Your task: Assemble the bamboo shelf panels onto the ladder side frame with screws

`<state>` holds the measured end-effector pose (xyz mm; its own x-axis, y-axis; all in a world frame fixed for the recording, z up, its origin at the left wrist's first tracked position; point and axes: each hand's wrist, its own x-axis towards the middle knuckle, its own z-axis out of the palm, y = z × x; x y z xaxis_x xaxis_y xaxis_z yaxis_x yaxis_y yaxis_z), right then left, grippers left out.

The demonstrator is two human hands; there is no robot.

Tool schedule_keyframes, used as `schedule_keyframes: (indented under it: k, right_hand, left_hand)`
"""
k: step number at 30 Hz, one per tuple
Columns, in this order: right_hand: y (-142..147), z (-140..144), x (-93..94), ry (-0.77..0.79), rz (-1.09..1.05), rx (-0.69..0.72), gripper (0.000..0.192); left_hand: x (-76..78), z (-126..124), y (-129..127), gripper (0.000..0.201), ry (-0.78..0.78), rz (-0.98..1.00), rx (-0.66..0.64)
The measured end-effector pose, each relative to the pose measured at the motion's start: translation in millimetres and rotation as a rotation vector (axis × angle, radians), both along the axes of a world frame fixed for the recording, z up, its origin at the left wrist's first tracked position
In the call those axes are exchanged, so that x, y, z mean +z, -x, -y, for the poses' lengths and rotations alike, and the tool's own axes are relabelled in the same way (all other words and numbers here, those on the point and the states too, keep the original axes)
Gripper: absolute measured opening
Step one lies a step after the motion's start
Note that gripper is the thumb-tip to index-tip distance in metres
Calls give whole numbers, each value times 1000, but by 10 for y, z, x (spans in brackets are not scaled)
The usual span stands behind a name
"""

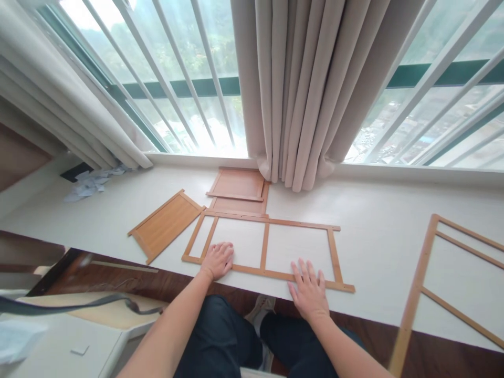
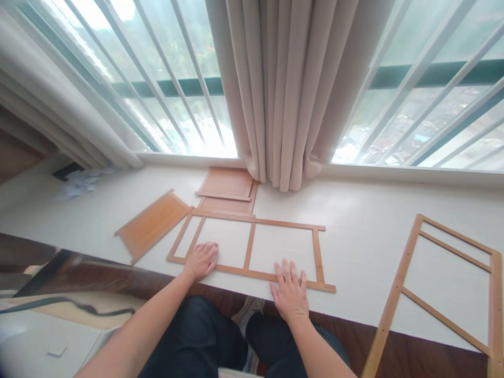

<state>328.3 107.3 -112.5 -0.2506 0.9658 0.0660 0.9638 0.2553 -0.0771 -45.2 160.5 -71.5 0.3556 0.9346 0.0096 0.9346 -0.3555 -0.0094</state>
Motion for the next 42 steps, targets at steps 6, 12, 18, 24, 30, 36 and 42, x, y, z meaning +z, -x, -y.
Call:
schedule_keyframes:
  k: [6, 12, 18, 24, 30, 36, 42]
  right_hand:
    - [-3, 25, -28, -46, -54, -2, 55]
    - [-46, 30, -91, -79, -104, 16, 47]
    - [-142, 59, -230, -114, -136, 59, 46]
    - [-173, 292, -382, -122, -113, 92, 47]
    - [-85, 595, -380, -182, -59, 71, 28]
    - [3, 828, -10, -143, -34, 18, 30]
    - [-84, 862, 611, -236, -176, 58, 30]
  left_hand:
    - [4, 56, -41, 31, 1, 5, 26]
    - [-65, 386, -180, 40, -42, 90, 364]
    - [99, 817, -195, 46, 45, 196, 456]
    - [305, 1239, -27, 59, 192, 306, 500]
    - [315, 1492, 130, 50, 213, 520, 711]
    - [156, 1457, 601, 28, 98, 931, 1156]
    - [225, 1268, 1608, 33, -38, 1142, 1391]
